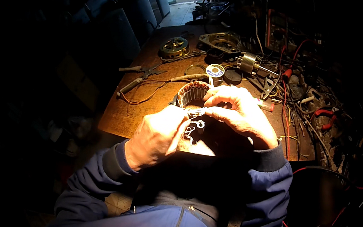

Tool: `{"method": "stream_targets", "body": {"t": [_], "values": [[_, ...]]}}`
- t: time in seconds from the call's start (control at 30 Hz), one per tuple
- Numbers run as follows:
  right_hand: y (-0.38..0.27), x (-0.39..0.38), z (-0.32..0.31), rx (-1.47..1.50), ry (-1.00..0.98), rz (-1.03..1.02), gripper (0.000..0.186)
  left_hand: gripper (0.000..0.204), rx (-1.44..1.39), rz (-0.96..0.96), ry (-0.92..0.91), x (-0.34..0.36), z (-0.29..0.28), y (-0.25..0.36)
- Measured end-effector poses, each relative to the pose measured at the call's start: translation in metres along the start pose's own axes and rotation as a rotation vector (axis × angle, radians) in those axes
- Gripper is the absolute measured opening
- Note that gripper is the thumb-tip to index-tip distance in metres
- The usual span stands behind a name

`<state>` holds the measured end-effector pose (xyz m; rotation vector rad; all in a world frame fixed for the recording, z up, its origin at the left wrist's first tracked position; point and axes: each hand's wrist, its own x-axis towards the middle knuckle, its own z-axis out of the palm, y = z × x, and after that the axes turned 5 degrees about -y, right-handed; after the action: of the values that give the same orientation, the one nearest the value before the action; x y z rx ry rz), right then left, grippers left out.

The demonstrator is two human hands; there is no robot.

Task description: The person is repairing a motor stator by hand. They are seen tying knots in the white insulation wire and securing the copper windings to the stator core. The work is performed on a cluttered workbench in a workshop environment.

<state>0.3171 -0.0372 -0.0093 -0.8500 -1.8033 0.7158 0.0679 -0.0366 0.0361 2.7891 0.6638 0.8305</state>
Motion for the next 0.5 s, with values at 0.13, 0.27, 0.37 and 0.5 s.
{"method": "stream_targets", "body": {"t": [0.13, 0.27, 0.37, 0.5], "values": [[-0.009, -0.001, 0.0, 0.017, 0.002, 0.037, 0.021, 0.009, -0.501, -0.374, -0.249, 0.004, -0.02, -0.006], [-0.006, -0.005, 0.0, 0.039, 0.041, 0.03, 0.019, 0.013, -0.963, -0.684, -0.557, 0.025, -0.049, -0.011], [-0.011, 0.0, -0.002, 0.006, -0.016, 0.042, 0.019, 0.015, -0.954, -0.482, -0.463, 0.02, -0.039, -0.022], [-0.012, -0.003, -0.002, 0.031, -0.003, 0.074, 0.019, 0.018, -1.052, -0.459, -0.41, 0.027, -0.035, -0.01]]}}
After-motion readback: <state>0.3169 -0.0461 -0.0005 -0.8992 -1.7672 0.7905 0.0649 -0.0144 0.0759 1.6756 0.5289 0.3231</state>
